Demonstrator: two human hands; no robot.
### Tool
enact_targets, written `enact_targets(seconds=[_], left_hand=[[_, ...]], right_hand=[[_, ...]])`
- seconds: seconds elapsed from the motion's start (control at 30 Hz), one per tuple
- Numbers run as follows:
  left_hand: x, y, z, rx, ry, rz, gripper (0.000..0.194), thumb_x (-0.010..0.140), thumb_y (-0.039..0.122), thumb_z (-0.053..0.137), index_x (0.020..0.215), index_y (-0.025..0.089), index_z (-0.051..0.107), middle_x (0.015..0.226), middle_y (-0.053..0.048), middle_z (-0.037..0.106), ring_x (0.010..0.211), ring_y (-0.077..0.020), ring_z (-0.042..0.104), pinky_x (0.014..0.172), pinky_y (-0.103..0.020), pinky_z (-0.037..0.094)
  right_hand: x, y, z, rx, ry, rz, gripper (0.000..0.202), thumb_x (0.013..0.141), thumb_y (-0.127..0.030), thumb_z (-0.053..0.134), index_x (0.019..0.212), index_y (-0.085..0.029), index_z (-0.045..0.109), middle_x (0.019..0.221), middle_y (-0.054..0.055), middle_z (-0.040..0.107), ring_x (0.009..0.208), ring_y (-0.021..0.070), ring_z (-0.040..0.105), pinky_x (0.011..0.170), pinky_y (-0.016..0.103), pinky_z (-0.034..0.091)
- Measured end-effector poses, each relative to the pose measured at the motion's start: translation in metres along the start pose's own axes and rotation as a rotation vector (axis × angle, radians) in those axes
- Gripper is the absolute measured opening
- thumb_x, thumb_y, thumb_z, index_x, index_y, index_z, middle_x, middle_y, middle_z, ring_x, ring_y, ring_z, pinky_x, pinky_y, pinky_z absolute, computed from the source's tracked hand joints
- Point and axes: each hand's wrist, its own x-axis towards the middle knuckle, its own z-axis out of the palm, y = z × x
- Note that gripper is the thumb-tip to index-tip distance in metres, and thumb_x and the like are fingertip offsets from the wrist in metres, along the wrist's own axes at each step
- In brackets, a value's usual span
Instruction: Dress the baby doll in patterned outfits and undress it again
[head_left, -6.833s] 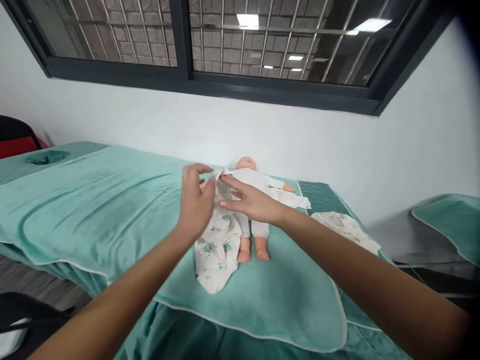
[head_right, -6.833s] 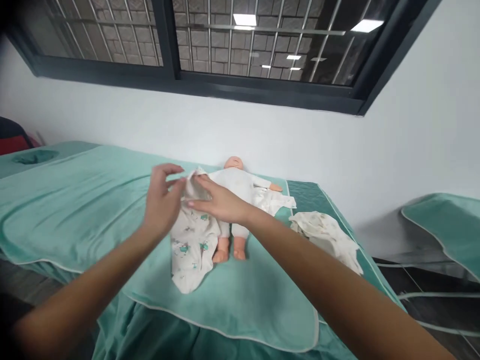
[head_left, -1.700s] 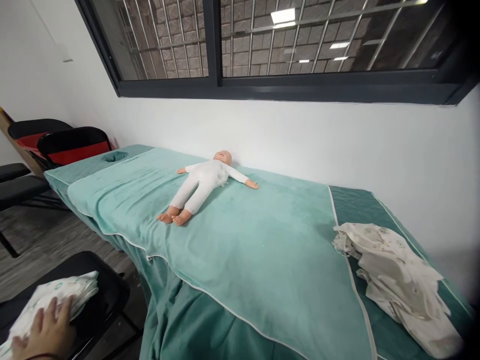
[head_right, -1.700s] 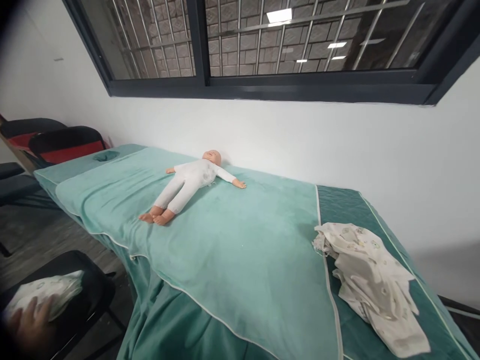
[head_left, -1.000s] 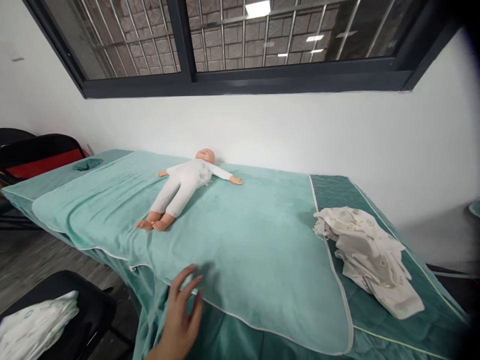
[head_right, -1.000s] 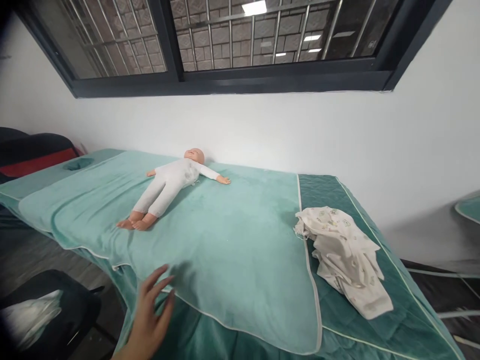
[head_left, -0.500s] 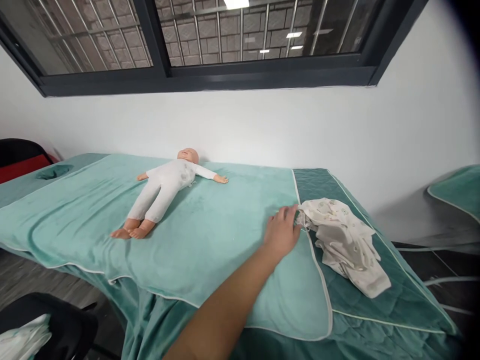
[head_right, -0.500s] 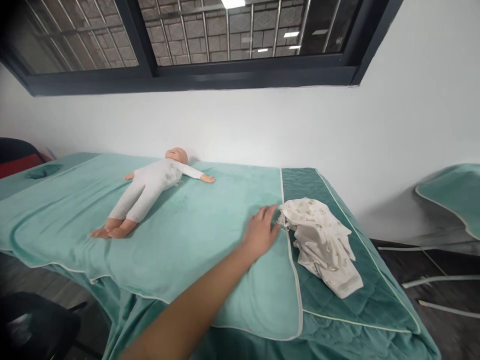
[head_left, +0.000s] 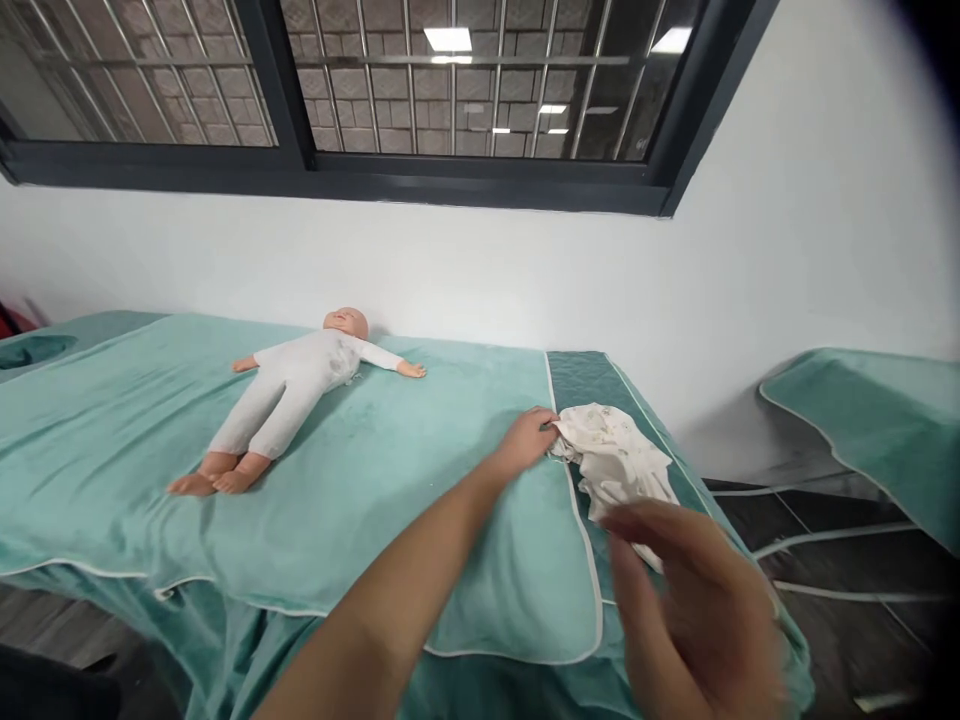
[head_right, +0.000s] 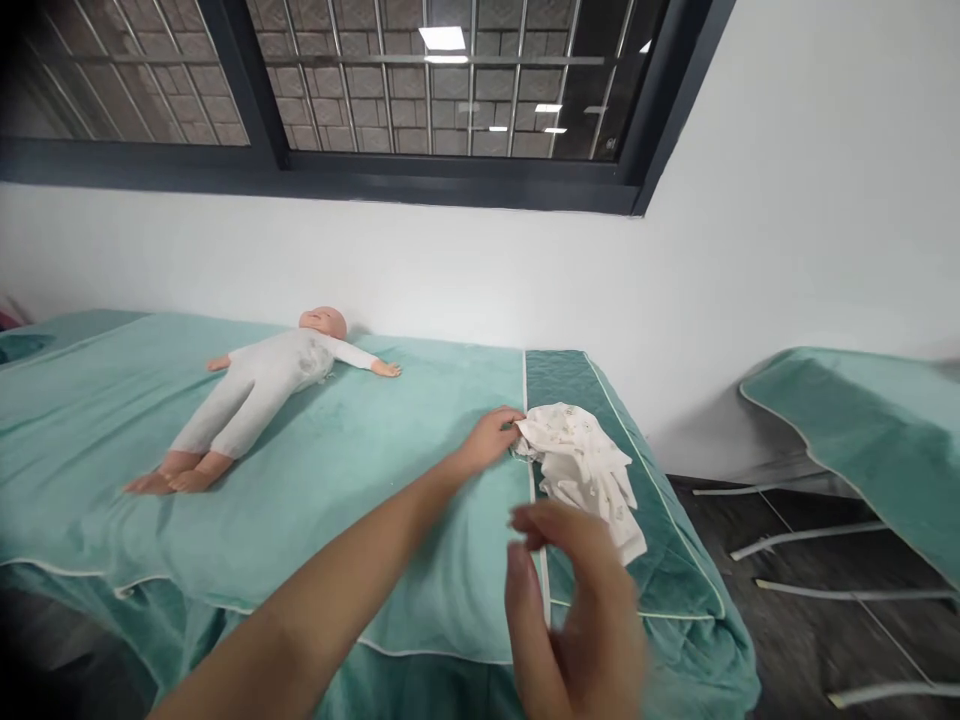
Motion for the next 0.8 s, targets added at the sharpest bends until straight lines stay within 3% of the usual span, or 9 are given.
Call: enact_targets(seconds=[0.1, 0.23, 0.33, 0.4, 0.5, 0.57, 0.7, 0.8], left_hand=[[0.003, 0.020, -0.017, -0.087, 0.014, -0.016, 0.022, 0.086, 0.027, 0.046, 0.079, 0.017, 0.064, 0.078, 0.000, 0.064, 0.079, -0.0141, 0.057, 0.074, -0.025, 0.045], [-0.001, 0.054, -0.037, -0.182, 0.041, -0.033, 0.026, 0.087, 0.036, 0.042, 0.072, 0.018, 0.052, 0.067, 0.003, 0.050, 0.066, -0.0117, 0.047, 0.060, -0.023, 0.038], [-0.008, 0.081, -0.049, -0.328, 0.002, -0.039, 0.026, 0.088, 0.038, 0.043, 0.071, 0.019, 0.047, 0.067, 0.003, 0.046, 0.064, -0.0116, 0.043, 0.057, -0.024, 0.035], [-0.010, 0.097, -0.061, -0.427, -0.018, -0.043, 0.025, 0.088, 0.039, 0.043, 0.074, 0.019, 0.049, 0.069, 0.002, 0.048, 0.065, -0.0123, 0.044, 0.059, -0.024, 0.035], [-0.009, 0.110, -0.091, -0.475, 0.072, -0.045, 0.027, 0.089, 0.041, 0.044, 0.078, 0.018, 0.053, 0.073, 0.001, 0.053, 0.070, -0.0138, 0.048, 0.066, -0.025, 0.039], [-0.008, 0.110, -0.119, -0.451, 0.216, -0.035, 0.028, 0.089, 0.041, 0.045, 0.076, 0.017, 0.053, 0.074, 0.001, 0.054, 0.074, -0.0142, 0.049, 0.071, -0.026, 0.040], [-0.015, 0.091, -0.174, -0.379, 0.466, -0.088, 0.024, 0.088, 0.038, 0.050, 0.073, 0.019, 0.050, 0.072, 0.001, 0.049, 0.069, -0.0133, 0.045, 0.067, -0.025, 0.038], [-0.025, 0.070, -0.200, -0.351, 0.521, -0.125, 0.020, 0.087, 0.038, 0.051, 0.081, 0.020, 0.053, 0.075, 0.001, 0.050, 0.070, -0.0141, 0.047, 0.066, -0.025, 0.038]], right_hand=[[0.014, 0.048, 0.025, -0.163, -0.214, 0.074, 0.030, 0.094, -0.031, 0.053, 0.123, -0.025, 0.055, 0.121, 0.010, 0.061, 0.103, 0.0247, 0.062, 0.082, 0.041, 0.055], [0.025, 0.109, 0.048, -0.383, -0.087, 0.010, 0.054, 0.090, -0.036, 0.058, 0.139, -0.019, 0.042, 0.143, 0.017, 0.047, 0.136, 0.0331, 0.039, 0.107, 0.056, 0.038], [0.033, 0.124, 0.055, -0.557, -0.074, -0.020, 0.053, 0.087, -0.034, 0.060, 0.137, -0.022, 0.047, 0.151, 0.013, 0.041, 0.143, 0.0378, 0.026, 0.111, 0.064, 0.025], [0.037, 0.124, 0.056, -0.544, -0.087, -0.020, 0.039, 0.090, -0.030, 0.053, 0.128, -0.024, 0.056, 0.147, 0.011, 0.047, 0.141, 0.0371, 0.032, 0.110, 0.061, 0.027], [0.040, 0.126, 0.054, -0.302, -0.147, 0.138, 0.029, 0.091, -0.029, 0.047, 0.115, -0.023, 0.065, 0.115, 0.009, 0.069, 0.111, 0.0298, 0.061, 0.095, 0.047, 0.046], [0.042, 0.129, 0.048, -0.043, -0.080, 0.351, 0.028, 0.088, -0.034, 0.053, 0.109, -0.021, 0.066, 0.098, 0.006, 0.072, 0.091, 0.0253, 0.066, 0.081, 0.039, 0.052], [0.056, 0.128, 0.012, 0.627, 0.174, 0.671, 0.039, 0.076, -0.036, 0.067, 0.113, -0.024, 0.064, 0.114, 0.005, 0.068, 0.091, 0.0226, 0.067, 0.070, 0.035, 0.058], [0.074, 0.114, -0.030, 0.782, 0.328, 0.675, 0.038, 0.069, -0.029, 0.071, 0.107, -0.023, 0.067, 0.113, 0.005, 0.069, 0.088, 0.0219, 0.070, 0.064, 0.031, 0.060]])
